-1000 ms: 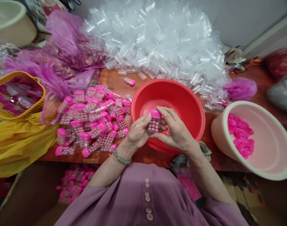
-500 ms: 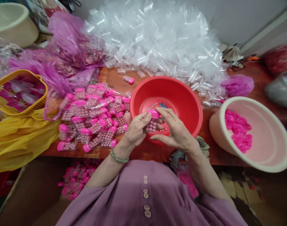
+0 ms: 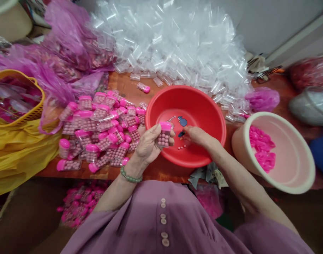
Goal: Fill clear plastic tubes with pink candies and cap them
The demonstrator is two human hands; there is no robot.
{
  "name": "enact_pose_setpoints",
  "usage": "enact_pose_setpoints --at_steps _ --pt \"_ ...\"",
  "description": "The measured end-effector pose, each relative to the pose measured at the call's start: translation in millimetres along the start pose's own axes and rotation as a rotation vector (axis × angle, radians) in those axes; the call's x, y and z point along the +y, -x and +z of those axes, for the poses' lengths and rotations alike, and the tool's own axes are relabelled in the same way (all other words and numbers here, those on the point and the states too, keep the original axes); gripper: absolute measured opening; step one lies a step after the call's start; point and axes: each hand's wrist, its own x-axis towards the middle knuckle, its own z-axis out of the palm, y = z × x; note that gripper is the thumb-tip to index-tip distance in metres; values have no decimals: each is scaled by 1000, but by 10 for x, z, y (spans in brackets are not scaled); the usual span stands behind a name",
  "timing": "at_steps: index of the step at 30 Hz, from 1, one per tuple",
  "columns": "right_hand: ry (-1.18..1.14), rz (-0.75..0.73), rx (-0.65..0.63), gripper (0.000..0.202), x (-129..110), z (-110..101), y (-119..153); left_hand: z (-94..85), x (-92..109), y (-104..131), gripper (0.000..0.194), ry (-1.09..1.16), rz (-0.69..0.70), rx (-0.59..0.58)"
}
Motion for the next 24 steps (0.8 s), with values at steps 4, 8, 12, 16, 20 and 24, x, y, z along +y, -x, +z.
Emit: enact_pose_setpoints --at_steps 4,8,12,16,20,24 --pt "45 -25 -52 20 -32 50 -83 0 -5 16 35 -43 15 -98" --pt "75 -58 -107 17 -49 42 -107 -18 -13 50 35 -99 38 -165" --pt "61 -84 -111 32 -79 20 -56 -83 -15 52 35 -85 6 -190" --pt "36 -111 -87 36 -136 37 -20 -136 -1 27 39 -12 -39 -197" --pt "-28 -164 -126 20 -188 79 -92 -121 21 -8 35 75 -59 -218" --pt "-96 -183 -153 10 -180 71 -136 -91 48 -37 32 149 -93 -253"
